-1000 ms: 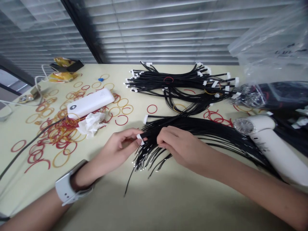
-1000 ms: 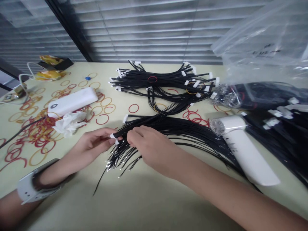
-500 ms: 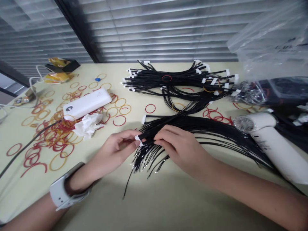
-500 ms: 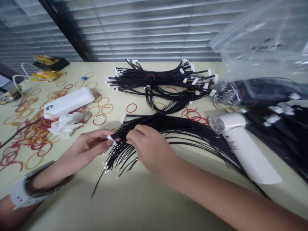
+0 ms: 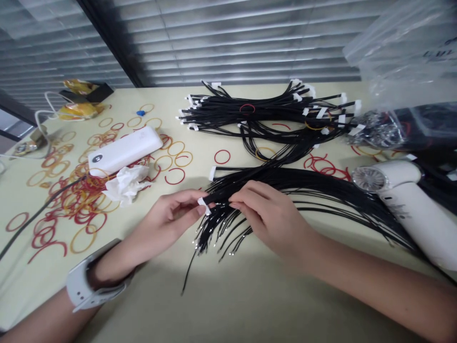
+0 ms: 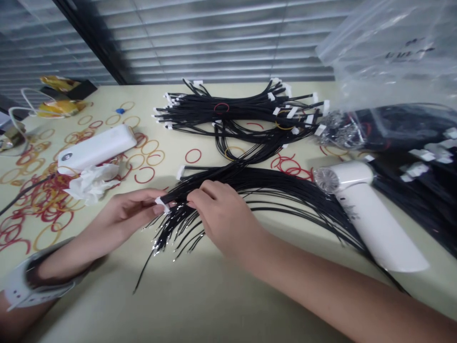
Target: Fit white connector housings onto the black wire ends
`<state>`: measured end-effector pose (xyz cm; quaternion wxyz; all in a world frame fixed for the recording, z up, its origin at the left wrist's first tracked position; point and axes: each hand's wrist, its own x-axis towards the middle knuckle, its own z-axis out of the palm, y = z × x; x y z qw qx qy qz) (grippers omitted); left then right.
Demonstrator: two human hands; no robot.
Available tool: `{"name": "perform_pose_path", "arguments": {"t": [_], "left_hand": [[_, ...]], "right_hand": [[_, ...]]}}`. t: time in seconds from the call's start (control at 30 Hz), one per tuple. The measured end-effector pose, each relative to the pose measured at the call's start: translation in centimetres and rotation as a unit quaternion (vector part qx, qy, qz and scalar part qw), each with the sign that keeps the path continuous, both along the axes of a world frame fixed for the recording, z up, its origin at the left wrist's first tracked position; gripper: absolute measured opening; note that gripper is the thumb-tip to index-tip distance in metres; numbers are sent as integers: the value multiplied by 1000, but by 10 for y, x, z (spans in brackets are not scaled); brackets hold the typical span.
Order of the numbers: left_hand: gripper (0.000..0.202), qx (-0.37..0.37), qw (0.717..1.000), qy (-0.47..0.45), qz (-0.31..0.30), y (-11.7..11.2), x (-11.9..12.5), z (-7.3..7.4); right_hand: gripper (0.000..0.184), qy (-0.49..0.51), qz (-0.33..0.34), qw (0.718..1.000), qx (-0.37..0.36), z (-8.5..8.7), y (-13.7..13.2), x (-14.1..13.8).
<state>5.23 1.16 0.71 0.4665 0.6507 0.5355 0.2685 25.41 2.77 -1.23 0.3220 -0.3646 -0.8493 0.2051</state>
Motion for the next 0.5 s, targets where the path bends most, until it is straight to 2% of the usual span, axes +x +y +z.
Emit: {"name": "perform_pose_path", "arguments": {"t": [0.23,0.5], "left_hand": [[14,2,1000,-14,-17,1,0,1],[16,-21,1000,-11,-14,2,-3,1]], "right_hand": [[17,-18,-13,999,25,1,-1,1],[16,-16,-23,999,17,2,-1,1]]}}
